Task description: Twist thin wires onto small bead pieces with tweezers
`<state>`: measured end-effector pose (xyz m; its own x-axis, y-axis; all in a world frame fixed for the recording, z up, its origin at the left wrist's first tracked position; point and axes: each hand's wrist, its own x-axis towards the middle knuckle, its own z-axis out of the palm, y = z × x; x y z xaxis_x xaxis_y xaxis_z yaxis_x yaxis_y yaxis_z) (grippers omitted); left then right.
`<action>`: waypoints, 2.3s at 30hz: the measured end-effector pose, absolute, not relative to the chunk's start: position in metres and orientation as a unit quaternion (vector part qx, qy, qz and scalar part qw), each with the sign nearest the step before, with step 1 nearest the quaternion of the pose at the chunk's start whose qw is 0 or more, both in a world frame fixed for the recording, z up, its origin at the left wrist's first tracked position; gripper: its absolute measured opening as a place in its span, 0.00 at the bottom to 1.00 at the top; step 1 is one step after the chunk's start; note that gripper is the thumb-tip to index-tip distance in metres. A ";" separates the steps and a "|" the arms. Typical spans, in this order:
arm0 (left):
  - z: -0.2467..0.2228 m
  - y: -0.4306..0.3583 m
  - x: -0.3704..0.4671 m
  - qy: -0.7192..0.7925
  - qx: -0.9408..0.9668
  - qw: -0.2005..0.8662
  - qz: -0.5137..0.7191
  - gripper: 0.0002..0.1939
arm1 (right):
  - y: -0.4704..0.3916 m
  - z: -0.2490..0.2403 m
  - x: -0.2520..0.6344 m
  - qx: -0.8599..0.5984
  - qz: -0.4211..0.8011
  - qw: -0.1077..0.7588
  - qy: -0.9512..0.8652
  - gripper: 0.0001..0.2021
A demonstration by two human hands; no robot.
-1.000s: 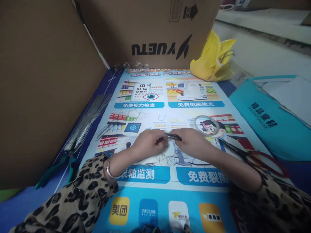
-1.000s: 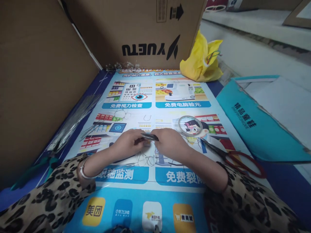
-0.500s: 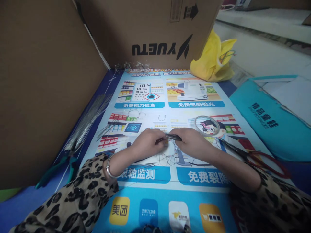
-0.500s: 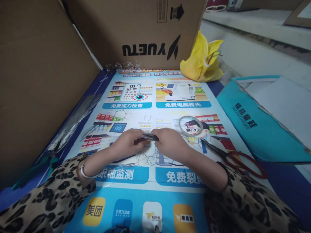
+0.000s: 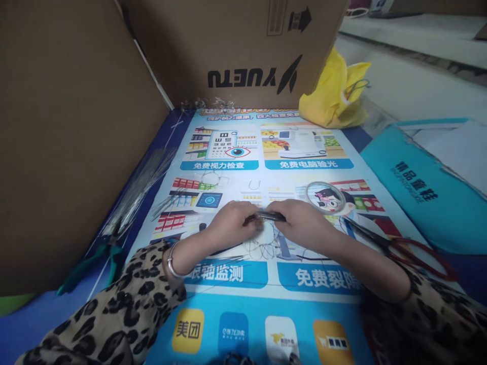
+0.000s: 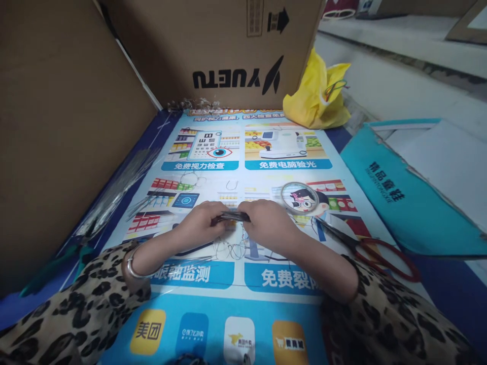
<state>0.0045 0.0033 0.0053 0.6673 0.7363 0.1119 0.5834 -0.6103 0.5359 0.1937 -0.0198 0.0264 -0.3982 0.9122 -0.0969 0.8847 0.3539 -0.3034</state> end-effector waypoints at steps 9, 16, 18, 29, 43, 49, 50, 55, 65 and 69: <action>0.006 0.004 0.004 0.387 0.879 0.224 0.167 0.09 | -0.028 0.032 0.195 -0.521 -0.097 -0.032 -0.848 0.07; 0.004 0.005 0.004 0.374 0.885 0.225 0.163 0.09 | -0.035 0.037 0.191 -0.526 -0.134 -0.050 -0.838 0.09; 0.004 0.005 0.004 0.368 0.888 0.221 0.163 0.09 | -0.037 0.038 0.190 -0.527 -0.133 -0.051 -0.838 0.10; 0.003 0.005 0.003 0.374 0.881 0.232 0.176 0.08 | -0.027 0.042 0.198 -0.579 0.002 -0.028 -0.815 0.19; -0.001 0.003 0.004 0.384 0.868 0.237 0.205 0.08 | -0.037 0.045 0.189 -0.522 -0.120 -0.077 -0.841 0.08; 0.001 0.003 0.005 0.403 0.859 0.249 0.196 0.09 | -0.038 0.044 0.186 -0.522 -0.119 -0.097 -0.839 0.11; 0.002 0.003 0.005 0.408 0.856 0.253 0.194 0.09 | -0.038 0.043 0.186 -0.525 -0.120 -0.101 -0.837 0.11; 0.006 0.003 0.005 0.433 0.844 0.265 0.174 0.09 | -0.035 0.037 0.190 -0.530 -0.133 -0.107 -0.831 0.11; 0.004 0.005 0.001 0.404 0.854 0.278 0.176 0.10 | -0.028 0.037 0.189 -0.501 -0.164 -0.074 -0.846 0.08; 0.004 0.006 0.000 0.399 0.853 0.280 0.187 0.10 | -0.024 0.034 0.187 -0.472 -0.173 -0.074 -0.861 0.07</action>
<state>-0.0003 0.0064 0.0036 0.6110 0.7859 0.0949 0.5766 -0.5240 0.6269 0.1868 -0.0237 0.0341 -0.5427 0.8391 0.0368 0.7879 0.4934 0.3685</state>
